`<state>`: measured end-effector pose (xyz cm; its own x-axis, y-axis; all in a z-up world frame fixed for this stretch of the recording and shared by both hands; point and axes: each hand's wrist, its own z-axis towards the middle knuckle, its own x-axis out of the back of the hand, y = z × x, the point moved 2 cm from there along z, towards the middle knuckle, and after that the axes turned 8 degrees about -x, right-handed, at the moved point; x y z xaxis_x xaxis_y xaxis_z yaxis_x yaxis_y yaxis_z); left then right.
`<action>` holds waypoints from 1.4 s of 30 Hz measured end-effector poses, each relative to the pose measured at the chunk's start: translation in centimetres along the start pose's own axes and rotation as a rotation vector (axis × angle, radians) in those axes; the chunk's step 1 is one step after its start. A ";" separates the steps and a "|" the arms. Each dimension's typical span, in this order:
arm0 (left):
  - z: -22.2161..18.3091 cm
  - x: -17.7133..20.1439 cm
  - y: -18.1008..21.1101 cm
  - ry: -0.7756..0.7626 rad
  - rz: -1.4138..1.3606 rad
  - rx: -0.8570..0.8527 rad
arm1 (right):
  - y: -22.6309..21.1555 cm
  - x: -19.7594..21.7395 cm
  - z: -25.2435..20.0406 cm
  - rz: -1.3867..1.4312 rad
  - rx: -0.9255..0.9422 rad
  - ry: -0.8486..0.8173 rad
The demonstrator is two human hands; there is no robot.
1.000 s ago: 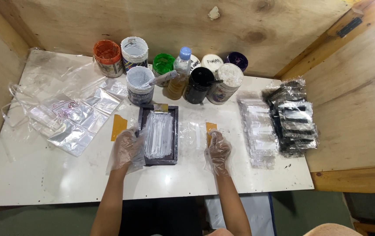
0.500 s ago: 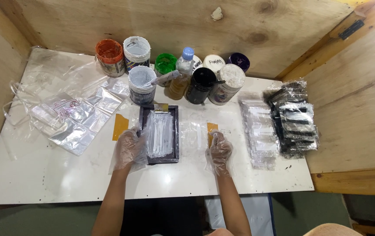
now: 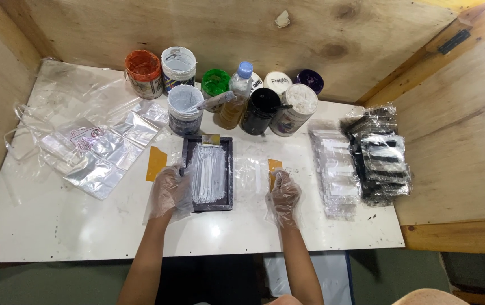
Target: Spreading white ink onto a small screen printing frame using a scraper and cleaning the edges with a cloth.
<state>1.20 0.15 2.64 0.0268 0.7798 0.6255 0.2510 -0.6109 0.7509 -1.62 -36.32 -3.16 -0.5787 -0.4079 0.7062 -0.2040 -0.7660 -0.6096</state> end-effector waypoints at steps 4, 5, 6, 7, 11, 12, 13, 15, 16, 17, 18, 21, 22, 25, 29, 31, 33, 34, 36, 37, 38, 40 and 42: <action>-0.6 0.2 0.8 0.000 -0.078 0.012 | -1.3 0.6 -0.1 -0.086 0.030 0.033; 0.1 -0.6 -0.6 0.009 -0.132 0.002 | -2.1 1.0 -0.2 -0.111 0.031 0.036; 0.7 -1.3 -1.5 0.010 -0.132 0.000 | -2.3 1.3 -0.1 -0.110 0.031 0.038; 1.4 -1.9 -2.4 -0.014 -0.061 0.016 | -2.4 1.5 0.1 -0.041 0.008 0.023; -1.5 1.7 1.1 0.021 -0.080 -0.260 | -0.6 1.0 0.7 0.070 -0.025 0.074; -1.2 1.7 1.3 0.023 -0.082 -0.265 | -1.8 1.9 0.7 0.070 -0.022 0.080; -0.9 1.6 1.5 -0.022 -0.031 -0.230 | -3.0 2.7 0.9 0.085 -0.020 0.110; -0.2 1.5 1.7 -0.062 0.018 -0.197 | -5.1 4.1 1.3 0.102 -0.014 0.142; 0.2 1.4 1.5 -0.128 0.098 -0.134 | -6.0 4.6 1.5 0.139 -0.001 0.159; 0.5 1.2 1.3 -0.195 0.180 -0.068 | -6.8 5.2 1.6 0.174 0.009 0.173; 1.4 -0.7 -1.2 -0.194 0.180 -0.068 | -6.9 4.3 1.7 0.175 0.011 0.173; 2.5 -3.5 -4.9 -0.162 0.193 -0.269 | -9.8 2.8 1.9 0.206 0.039 0.119; 1.7 -2.3 -3.9 -0.133 0.189 -0.336 | -12.5 2.9 1.8 0.212 0.052 0.022; 6.2 -6.7 -9.8 -0.124 0.055 -0.327 | -15.2 -0.3 3.0 0.042 0.293 -0.071; 1.0 0.2 -2.0 -0.154 -0.307 -0.136 | -18.9 -4.8 4.6 -0.225 0.348 -0.502; -1.5 3.5 2.0 -0.159 -0.229 -0.180 | -20.0 -6.0 5.6 -0.216 0.392 -0.527; -2.5 5.2 3.9 -0.161 -0.152 -0.225 | -20.9 -7.2 6.4 -0.206 0.438 -0.550; -2.3 5.3 3.9 -0.154 -0.145 -0.238 | -21.3 -7.8 6.6 -0.194 0.502 -0.581; 0.7 1.7 0.1 -0.146 -0.137 -0.249 | -20.7 -9.0 6.7 -0.180 0.568 -0.614; 3.0 -1.8 -3.8 -0.141 -0.111 -0.289 | -20.2 -9.3 6.7 0.135 0.621 -0.607; 5.1 -5.0 -7.9 -0.136 -0.084 -0.330 | -19.5 -9.6 6.7 0.453 0.663 -0.588; 5.1 -4.4 -7.9 -0.156 -0.126 -0.280 | -19.3 -10.0 5.9 0.059 0.656 -0.617; 3.5 -2.5 -5.6 -0.183 -0.170 -0.224 | -17.9 -10.7 5.1 -0.339 0.628 -0.637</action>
<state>3.10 2.12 -3.84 0.1817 0.8723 0.4539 0.0480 -0.4689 0.8820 12.25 -20.79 1.97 0.0094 -0.1670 0.9859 0.2858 -0.9444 -0.1627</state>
